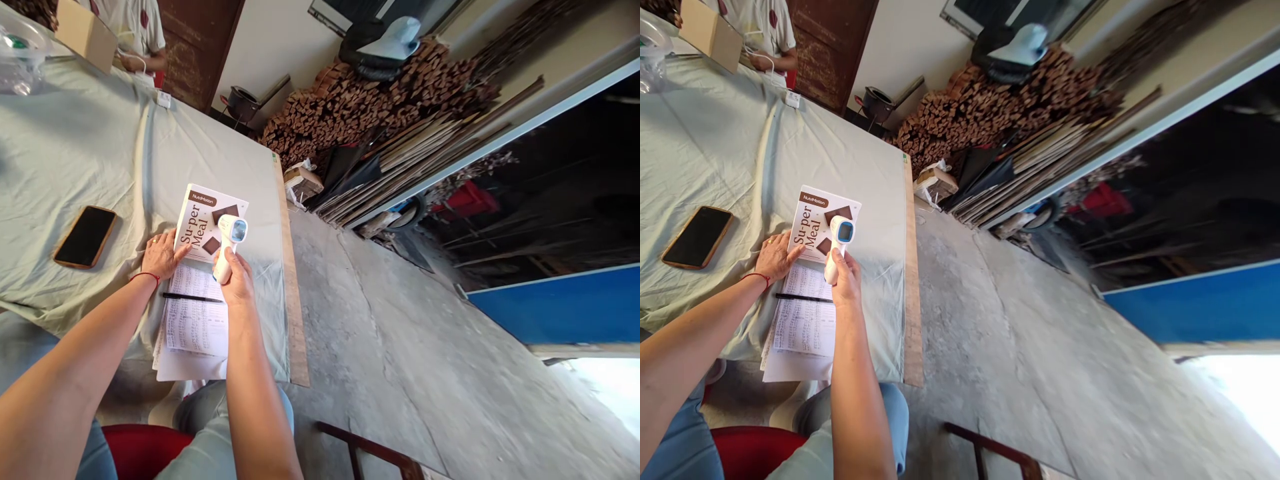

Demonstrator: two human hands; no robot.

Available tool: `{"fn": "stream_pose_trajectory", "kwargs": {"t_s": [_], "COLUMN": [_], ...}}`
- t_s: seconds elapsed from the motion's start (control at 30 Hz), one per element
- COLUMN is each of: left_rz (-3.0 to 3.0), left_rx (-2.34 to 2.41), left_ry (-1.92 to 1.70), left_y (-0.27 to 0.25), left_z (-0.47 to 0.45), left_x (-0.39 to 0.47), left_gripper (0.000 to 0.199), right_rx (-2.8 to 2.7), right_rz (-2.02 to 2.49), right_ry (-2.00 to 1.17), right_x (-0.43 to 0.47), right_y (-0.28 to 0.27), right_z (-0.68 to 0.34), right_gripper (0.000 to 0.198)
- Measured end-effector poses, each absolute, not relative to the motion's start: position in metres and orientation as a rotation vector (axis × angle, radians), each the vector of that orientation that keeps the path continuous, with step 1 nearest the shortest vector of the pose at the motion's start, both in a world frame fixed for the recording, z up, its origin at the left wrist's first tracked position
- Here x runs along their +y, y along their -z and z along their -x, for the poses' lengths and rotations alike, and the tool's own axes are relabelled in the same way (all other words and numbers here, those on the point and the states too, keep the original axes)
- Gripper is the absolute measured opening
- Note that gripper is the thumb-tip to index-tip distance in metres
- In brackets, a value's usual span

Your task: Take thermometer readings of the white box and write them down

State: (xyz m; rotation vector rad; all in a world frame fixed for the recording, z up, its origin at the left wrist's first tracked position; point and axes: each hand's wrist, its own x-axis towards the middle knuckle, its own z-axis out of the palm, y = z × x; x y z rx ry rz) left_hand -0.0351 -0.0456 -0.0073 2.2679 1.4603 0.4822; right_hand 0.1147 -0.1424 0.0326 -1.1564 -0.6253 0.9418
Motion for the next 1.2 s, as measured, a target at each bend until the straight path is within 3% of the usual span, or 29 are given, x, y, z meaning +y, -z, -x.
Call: {"fn": "stream_pose_trajectory", "kwargs": {"t_s": [0.3, 0.47, 0.57, 0.7, 1.0, 1.2], "left_rz": [-2.285, -2.266, -2.266, -2.268, -2.279, -2.256], "left_rx": [1.474, 1.47, 1.468, 1.456, 1.447, 1.419], "left_ry": [-0.492, -0.488, -0.499, -0.522, -0.521, -0.554], "left_y": [0.006, 0.002, 0.004, 0.007, 0.005, 0.009], "left_z": [0.034, 0.034, 0.033, 0.032, 0.028, 0.026], "left_x": [-0.045, -0.047, -0.046, -0.045, -0.047, -0.047], "left_gripper": [0.064, 0.065, 0.064, 0.067, 0.072, 0.076], "right_rx": [-0.749, -1.041, -1.171, -1.379, -1.787, -1.198], "right_rz": [1.328, 1.879, 2.15, 2.106, 2.013, 1.788], "right_ry": [-0.884, -0.368, -0.048, 0.228, 0.018, -0.2], "right_x": [-0.196, -0.232, -0.243, -0.244, -0.247, -0.303], "right_y": [-0.017, 0.019, 0.037, 0.046, 0.037, 0.046], "right_z": [-0.132, -0.172, -0.186, -0.172, -0.136, -0.127], "right_gripper": [0.048, 0.053, 0.043, 0.026, 0.015, 0.023]}}
